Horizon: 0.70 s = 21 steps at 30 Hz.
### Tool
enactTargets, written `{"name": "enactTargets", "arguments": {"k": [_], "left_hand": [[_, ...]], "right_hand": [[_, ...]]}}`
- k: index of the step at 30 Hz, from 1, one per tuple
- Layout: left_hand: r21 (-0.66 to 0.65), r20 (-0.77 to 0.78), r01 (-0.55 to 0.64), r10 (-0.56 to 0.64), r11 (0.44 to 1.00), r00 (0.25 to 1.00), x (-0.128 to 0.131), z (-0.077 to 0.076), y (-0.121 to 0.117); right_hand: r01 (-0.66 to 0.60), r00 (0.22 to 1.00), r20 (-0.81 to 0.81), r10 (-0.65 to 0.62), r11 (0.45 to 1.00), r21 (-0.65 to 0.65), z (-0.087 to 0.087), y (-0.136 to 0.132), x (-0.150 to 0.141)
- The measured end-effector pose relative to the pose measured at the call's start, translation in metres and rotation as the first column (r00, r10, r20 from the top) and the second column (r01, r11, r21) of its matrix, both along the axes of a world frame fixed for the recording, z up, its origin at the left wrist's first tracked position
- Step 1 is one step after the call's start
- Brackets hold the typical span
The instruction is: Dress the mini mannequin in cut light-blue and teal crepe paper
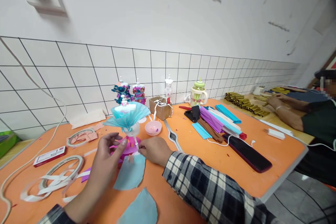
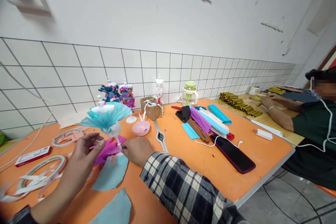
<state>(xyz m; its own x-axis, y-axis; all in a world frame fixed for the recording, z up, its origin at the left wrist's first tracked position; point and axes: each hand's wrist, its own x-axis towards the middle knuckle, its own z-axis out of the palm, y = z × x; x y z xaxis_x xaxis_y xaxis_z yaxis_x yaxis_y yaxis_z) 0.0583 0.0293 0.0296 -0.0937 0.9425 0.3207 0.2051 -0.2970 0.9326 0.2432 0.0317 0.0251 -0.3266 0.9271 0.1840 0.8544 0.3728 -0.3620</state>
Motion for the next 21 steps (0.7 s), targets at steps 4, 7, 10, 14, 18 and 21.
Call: {"name": "enactTargets", "arguments": {"k": [4, 7, 10, 14, 18, 21], "left_hand": [[0.167, -0.556, 0.457, -0.299, 0.874, 0.776, -0.025, -0.007, -0.034], [0.058, -0.776, 0.839, -0.504, 0.54, 0.379, -0.027, -0.005, -0.066], [-0.062, -0.822, 0.868, -0.519, 0.492, 0.235, -0.021, -0.001, -0.09], [-0.074, -0.849, 0.854, -0.481, 0.514, 0.216, -0.016, -0.004, -0.093], [-0.066, -0.852, 0.855, -0.476, 0.514, 0.22, -0.02, -0.01, -0.084], [-0.076, -0.858, 0.85, -0.469, 0.522, 0.211, -0.021, -0.012, -0.082]], "right_hand": [[0.021, 0.999, 0.032, -0.021, 1.0, 0.0, -0.002, 0.0, 0.003], [0.039, 0.998, 0.053, -0.039, 0.999, -0.008, 0.003, 0.0, 0.008], [0.114, 0.991, 0.062, -0.115, 0.993, 0.019, 0.021, -0.003, 0.014], [0.199, 0.977, 0.055, -0.204, 0.976, 0.085, 0.054, -0.012, 0.021], [0.211, 0.976, 0.032, -0.217, 0.969, 0.132, 0.076, -0.027, 0.032], [0.193, 0.98, -0.096, -0.176, 0.955, 0.224, 0.083, -0.037, 0.038]]}}
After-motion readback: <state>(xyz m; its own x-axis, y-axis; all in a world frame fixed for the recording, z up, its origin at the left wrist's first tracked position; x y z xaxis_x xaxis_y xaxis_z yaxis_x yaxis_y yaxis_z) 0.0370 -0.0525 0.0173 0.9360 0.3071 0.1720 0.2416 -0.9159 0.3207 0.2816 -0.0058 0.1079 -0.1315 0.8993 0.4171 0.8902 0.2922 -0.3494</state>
